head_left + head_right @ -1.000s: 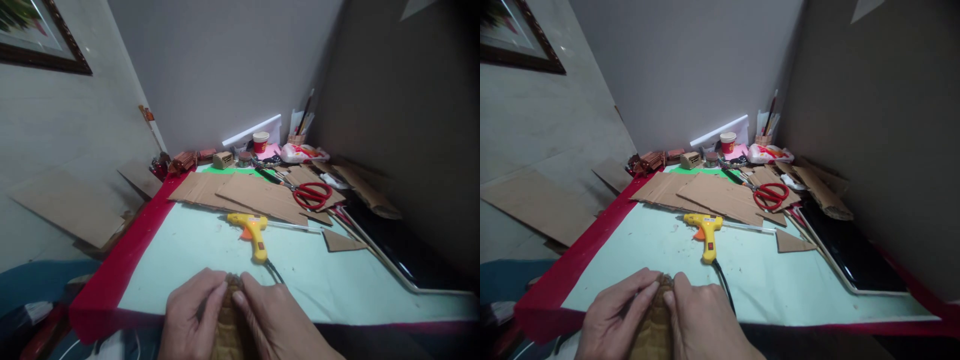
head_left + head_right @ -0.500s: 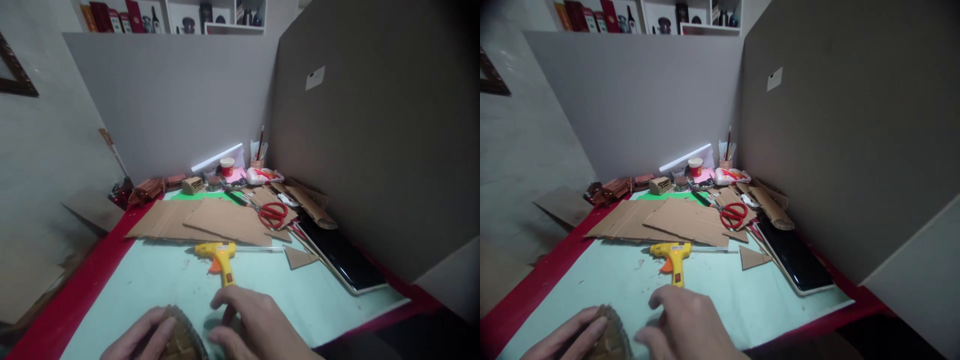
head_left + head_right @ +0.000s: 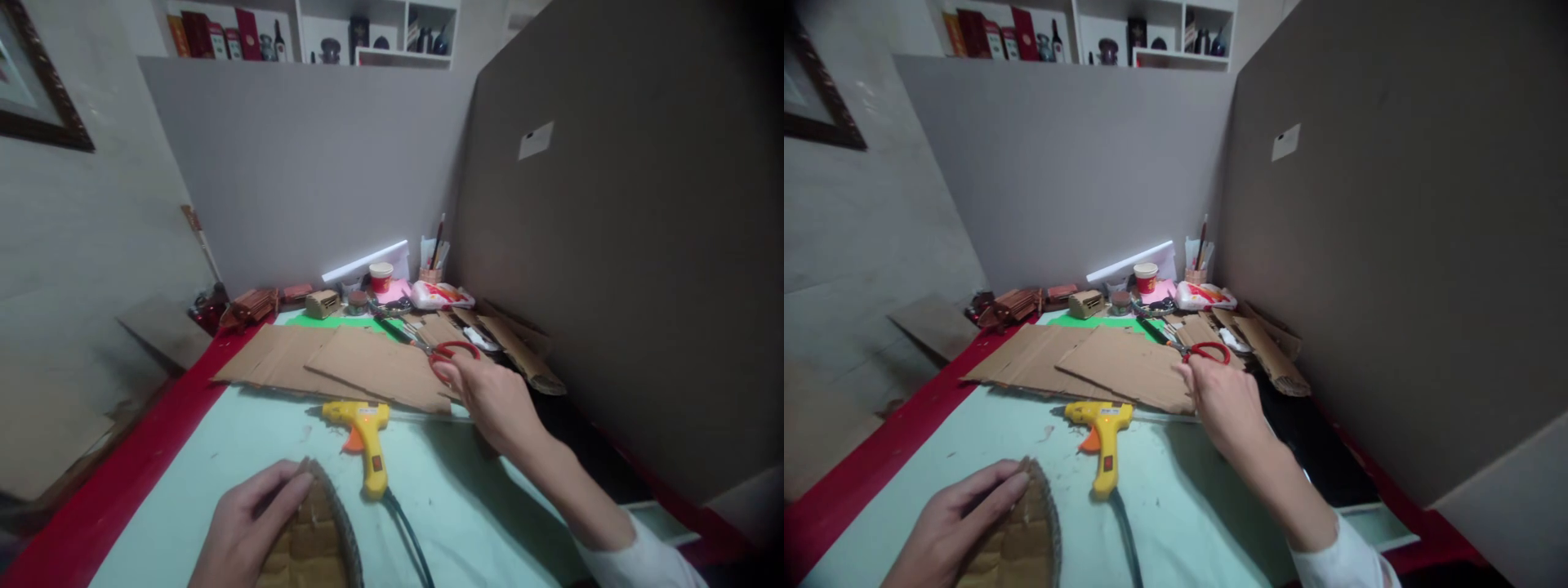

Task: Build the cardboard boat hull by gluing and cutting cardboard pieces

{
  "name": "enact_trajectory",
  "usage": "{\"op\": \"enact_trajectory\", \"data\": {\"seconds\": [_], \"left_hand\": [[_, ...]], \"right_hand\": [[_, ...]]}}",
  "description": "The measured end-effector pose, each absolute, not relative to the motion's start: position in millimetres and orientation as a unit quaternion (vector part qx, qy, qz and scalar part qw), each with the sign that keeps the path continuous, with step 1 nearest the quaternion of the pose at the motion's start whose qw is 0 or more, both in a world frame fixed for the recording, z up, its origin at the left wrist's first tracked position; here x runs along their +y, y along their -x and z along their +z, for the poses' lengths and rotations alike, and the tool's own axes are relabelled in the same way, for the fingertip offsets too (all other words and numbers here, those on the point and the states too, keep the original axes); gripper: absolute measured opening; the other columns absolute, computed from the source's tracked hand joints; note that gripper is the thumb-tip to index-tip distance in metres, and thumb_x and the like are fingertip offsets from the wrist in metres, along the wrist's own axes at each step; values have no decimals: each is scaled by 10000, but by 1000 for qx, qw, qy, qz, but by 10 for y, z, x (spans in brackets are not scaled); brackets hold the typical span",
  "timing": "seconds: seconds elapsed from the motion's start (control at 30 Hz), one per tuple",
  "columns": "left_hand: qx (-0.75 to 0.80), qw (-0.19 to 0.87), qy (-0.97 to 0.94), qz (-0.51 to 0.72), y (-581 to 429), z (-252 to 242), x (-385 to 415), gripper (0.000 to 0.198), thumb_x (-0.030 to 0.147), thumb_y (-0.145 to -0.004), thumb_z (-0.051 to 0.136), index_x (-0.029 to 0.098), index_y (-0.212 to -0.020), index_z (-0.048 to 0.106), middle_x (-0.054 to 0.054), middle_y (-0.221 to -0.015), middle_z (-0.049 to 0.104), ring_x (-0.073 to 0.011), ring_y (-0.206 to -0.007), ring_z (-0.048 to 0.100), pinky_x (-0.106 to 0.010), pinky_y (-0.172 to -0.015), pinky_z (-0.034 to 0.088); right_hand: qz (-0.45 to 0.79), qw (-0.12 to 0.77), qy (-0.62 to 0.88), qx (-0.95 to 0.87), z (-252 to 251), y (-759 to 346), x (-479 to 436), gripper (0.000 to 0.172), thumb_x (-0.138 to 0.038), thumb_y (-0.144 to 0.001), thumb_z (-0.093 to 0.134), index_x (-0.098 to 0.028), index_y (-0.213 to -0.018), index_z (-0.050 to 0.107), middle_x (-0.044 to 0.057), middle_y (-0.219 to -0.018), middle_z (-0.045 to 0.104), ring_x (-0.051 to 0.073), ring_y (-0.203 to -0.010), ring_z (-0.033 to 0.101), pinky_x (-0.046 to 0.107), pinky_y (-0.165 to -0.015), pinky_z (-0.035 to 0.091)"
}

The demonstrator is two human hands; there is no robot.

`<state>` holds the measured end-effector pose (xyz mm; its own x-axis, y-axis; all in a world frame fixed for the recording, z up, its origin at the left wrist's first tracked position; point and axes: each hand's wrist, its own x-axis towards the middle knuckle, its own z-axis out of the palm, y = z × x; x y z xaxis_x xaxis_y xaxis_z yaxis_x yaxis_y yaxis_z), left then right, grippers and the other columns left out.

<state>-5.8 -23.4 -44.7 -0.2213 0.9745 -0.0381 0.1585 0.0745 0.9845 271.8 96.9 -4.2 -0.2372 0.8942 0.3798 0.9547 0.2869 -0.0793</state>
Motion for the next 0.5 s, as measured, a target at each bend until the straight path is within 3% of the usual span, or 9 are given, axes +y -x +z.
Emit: {"op": "enact_trajectory", "data": {"seconds": [0.07,0.17,0.3,0.4,0.5], "left_hand": [[598,425,-480,480,87,-450,-225,386,603,-742,734,217,-737,757,19,-698,673,-174,-719,603,-202,-657,483],[590,450,-474,474,109,-435,-232,333,541,-791,715,212,-782,766,-1,-778,701,-187,-785,608,-219,-702,475],[580,472,-437,499,73,-400,-250,280,471,-788,741,194,-744,748,7,-736,654,-161,-745,559,-220,-686,442],[569,485,-416,518,38,-381,-269,263,445,-780,750,185,-736,749,15,-689,623,-144,-704,524,-223,-671,423],[559,501,-398,527,19,-340,-292,249,423,-786,741,177,-752,760,-2,-722,661,-149,-725,543,-233,-691,425]], "right_hand": [[-110,138,607,-775,-41,-2725,1184,189,-268,-1003,486,-170,-891,603,154,-898,731,291,-817,677,294,-563,343],[-135,78,605,-781,-103,-2723,1392,75,-179,-937,574,-119,-939,619,197,-912,730,338,-893,666,323,-621,374],[-158,40,581,-798,-231,-2767,1515,111,-181,-915,600,-97,-983,626,227,-1004,704,391,-976,633,376,-697,400],[-168,35,573,-801,-310,-2831,1591,117,-174,-911,585,-103,-1000,613,227,-989,694,415,-955,633,397,-697,393],[-166,49,562,-809,-364,-2895,1669,63,-103,-876,546,-157,-891,575,171,-844,676,362,-829,634,373,-654,369]]}}
